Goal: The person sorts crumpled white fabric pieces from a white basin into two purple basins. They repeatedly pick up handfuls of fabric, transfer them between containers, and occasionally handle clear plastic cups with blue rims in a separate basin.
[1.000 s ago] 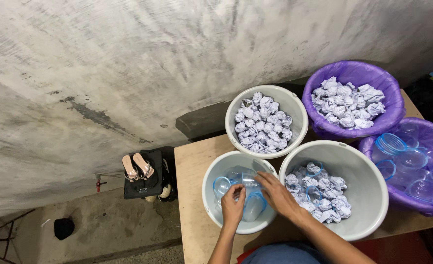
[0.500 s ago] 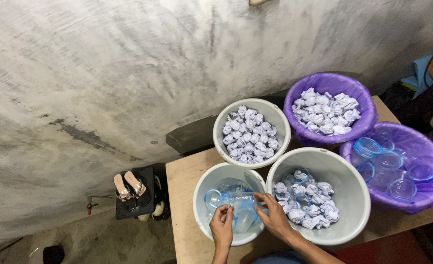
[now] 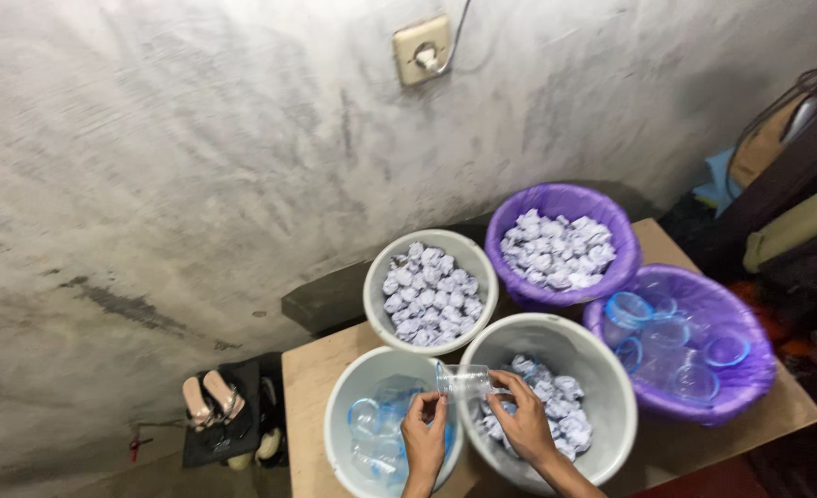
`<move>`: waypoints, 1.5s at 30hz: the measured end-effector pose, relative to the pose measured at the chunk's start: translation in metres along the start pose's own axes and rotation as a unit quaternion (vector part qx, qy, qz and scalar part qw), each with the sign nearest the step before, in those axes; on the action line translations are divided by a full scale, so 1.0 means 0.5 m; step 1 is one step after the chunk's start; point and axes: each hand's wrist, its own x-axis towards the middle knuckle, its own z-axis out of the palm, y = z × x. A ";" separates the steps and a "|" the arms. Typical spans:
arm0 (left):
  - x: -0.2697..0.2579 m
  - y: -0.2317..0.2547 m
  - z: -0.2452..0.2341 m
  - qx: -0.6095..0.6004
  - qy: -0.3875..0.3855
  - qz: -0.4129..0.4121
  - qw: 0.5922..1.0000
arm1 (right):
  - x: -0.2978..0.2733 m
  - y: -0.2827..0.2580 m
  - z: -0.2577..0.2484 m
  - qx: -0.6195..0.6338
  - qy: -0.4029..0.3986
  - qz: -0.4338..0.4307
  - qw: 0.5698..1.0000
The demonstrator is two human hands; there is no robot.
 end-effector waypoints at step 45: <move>0.008 0.206 0.548 0.185 -0.245 0.201 0.930 | 0.024 0.228 -0.493 -0.173 0.267 -0.017 0.948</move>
